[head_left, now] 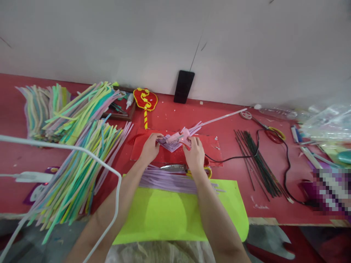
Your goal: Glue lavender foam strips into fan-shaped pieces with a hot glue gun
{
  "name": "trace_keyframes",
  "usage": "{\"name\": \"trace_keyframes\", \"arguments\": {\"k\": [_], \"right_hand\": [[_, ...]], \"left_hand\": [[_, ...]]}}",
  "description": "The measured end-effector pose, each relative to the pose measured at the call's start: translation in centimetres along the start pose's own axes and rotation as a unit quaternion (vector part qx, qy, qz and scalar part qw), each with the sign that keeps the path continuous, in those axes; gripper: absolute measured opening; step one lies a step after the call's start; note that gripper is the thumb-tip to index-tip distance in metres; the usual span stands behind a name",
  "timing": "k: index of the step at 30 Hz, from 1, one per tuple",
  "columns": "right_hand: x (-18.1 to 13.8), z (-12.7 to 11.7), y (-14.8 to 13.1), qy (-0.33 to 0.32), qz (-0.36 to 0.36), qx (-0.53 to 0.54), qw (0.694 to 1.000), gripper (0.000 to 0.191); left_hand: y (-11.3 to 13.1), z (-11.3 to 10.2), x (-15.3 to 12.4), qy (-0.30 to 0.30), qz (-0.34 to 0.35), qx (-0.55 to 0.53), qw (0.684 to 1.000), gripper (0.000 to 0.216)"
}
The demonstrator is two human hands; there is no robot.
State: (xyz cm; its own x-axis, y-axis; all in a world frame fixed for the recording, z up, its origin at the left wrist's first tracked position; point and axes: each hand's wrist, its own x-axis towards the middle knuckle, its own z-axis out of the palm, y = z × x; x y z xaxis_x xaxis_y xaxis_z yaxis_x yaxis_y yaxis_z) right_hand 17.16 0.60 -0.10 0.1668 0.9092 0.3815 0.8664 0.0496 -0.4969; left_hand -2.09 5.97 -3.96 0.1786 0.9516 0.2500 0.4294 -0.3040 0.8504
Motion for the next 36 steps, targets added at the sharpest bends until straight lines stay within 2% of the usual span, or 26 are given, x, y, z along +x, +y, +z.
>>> {"name": "trace_keyframes", "arguments": {"k": [24,31,36], "right_hand": [[0.0,-1.1,0.8,-0.022,0.008,0.003,1.000,0.020],[0.7,-2.3,3.2,-0.006,0.094,0.030,0.995,0.029],[1.2,-3.1,5.7,-0.005,0.200,-0.013,0.980,0.041]], "left_hand": [[0.3,0.0,0.0,0.006,0.012,0.002,1.000,0.041],[0.4,-0.1,-0.1,0.001,0.002,0.000,1.000,0.040],[0.5,-0.2,-0.1,-0.003,0.002,0.009,1.000,0.039]]}}
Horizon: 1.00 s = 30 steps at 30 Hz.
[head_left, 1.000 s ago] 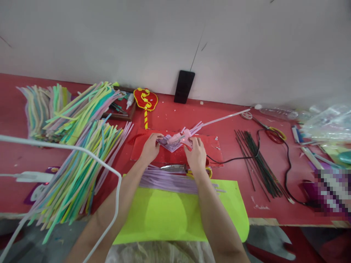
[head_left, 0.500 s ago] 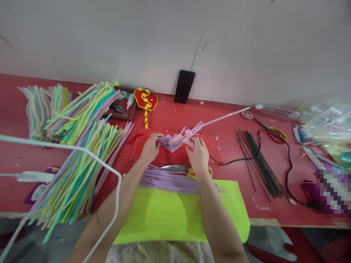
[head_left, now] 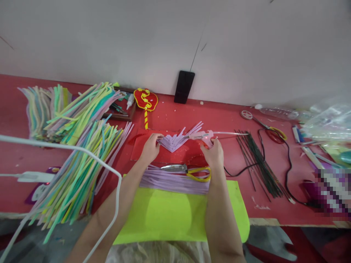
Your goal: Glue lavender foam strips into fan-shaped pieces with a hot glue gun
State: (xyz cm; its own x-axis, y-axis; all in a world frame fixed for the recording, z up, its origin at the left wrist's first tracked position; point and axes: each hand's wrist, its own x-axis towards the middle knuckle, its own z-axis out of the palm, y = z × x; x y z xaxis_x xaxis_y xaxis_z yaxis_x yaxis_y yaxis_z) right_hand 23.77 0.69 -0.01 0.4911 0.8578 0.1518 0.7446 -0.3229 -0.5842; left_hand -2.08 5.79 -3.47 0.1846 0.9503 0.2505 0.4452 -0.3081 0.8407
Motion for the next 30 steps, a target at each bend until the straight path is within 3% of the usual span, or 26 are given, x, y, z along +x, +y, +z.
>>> {"name": "trace_keyframes", "arguments": {"k": [4,8,13,16,19,22,30], "right_hand": [[0.4,0.0,0.8,-0.022,0.043,-0.070,0.996,0.045],[0.0,0.1,1.3,0.002,0.043,-0.103,0.994,0.043],[-0.8,-0.4,0.7,0.084,0.019,-0.105,0.991,0.046],[-1.4,-0.4,-1.3,0.134,-0.051,-0.062,0.988,0.030],[-2.8,0.6,-4.1,0.048,-0.188,0.019,0.981,0.017],[-4.8,2.3,-6.6,-0.009,-0.256,0.023,0.966,0.013],[-6.8,6.1,-7.9,-0.085,-0.302,0.027,0.949,0.028]], "left_hand": [[0.0,0.0,0.0,0.001,0.007,0.005,1.000,0.040],[0.1,0.0,0.0,0.000,0.007,0.003,1.000,0.040],[0.3,-0.1,0.0,0.000,0.000,-0.001,1.000,0.040],[0.3,0.0,0.0,0.001,-0.003,-0.005,1.000,0.040],[0.1,0.1,0.1,0.002,-0.005,-0.002,1.000,0.039],[0.0,0.1,0.1,0.000,-0.001,0.002,1.000,0.039],[0.1,-0.1,0.1,-0.009,0.016,-0.002,1.000,0.042]]}}
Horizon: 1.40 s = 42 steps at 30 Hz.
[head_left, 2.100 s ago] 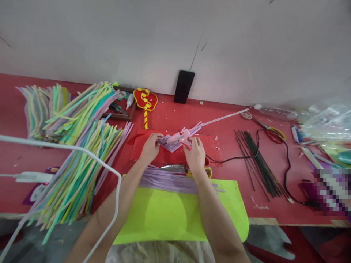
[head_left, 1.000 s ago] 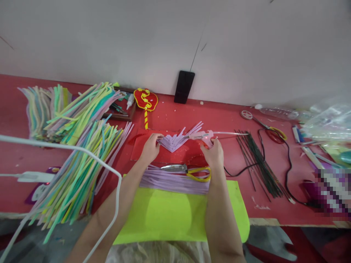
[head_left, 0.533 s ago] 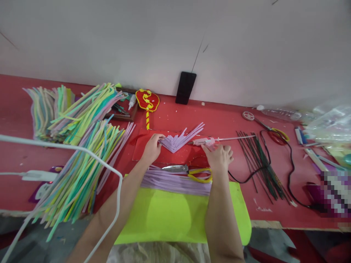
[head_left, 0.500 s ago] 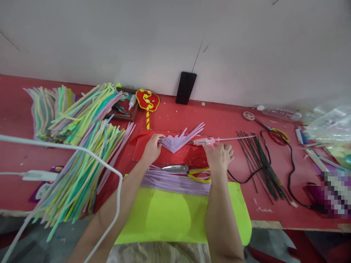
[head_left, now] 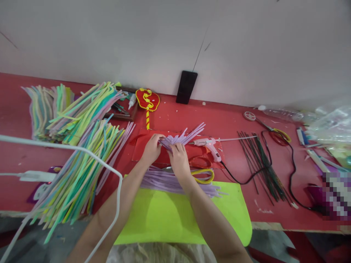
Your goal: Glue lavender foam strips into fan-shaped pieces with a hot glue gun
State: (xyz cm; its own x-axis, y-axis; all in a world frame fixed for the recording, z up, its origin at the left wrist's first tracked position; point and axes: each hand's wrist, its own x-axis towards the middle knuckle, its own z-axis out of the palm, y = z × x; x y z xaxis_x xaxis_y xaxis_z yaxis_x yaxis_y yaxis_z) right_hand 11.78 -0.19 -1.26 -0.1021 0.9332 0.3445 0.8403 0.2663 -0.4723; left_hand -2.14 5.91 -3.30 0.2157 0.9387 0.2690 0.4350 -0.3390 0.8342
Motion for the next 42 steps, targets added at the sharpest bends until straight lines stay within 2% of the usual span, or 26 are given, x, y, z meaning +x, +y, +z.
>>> {"name": "trace_keyframes", "arguments": {"k": [17,28,42], "right_hand": [[0.25,1.16,0.83,0.004,0.011,0.014,1.000,0.025],[0.17,1.17,0.56,0.022,0.015,0.030,0.999,0.027],[0.20,0.97,0.38,0.011,0.022,0.035,0.999,0.027]], "left_hand": [[0.16,-0.11,-0.03,0.000,-0.004,0.001,1.000,0.041],[0.27,-0.08,-0.09,0.003,0.001,0.018,1.000,0.040],[0.30,-0.17,0.03,0.002,0.007,0.036,0.999,0.039]]}}
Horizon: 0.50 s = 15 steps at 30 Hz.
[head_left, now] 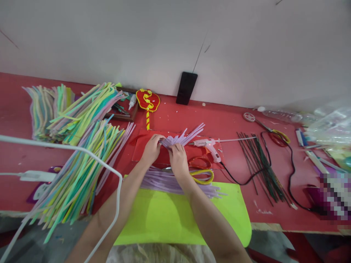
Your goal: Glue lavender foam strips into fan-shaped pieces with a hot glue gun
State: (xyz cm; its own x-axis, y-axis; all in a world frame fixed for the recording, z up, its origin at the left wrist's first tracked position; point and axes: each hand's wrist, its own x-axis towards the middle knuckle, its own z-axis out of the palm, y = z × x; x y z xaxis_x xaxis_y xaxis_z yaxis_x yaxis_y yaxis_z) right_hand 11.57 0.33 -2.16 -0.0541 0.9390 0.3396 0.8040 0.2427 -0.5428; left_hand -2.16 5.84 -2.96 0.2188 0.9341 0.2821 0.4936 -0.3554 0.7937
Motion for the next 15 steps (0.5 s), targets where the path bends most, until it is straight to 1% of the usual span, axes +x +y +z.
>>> {"name": "trace_keyframes", "arguments": {"k": [15], "right_hand": [[-0.08,-0.08,-0.17,0.003,0.010,-0.002,1.000,0.025]], "left_hand": [[-0.28,0.16,0.01,0.010,-0.006,-0.009,1.000,0.038]]}}
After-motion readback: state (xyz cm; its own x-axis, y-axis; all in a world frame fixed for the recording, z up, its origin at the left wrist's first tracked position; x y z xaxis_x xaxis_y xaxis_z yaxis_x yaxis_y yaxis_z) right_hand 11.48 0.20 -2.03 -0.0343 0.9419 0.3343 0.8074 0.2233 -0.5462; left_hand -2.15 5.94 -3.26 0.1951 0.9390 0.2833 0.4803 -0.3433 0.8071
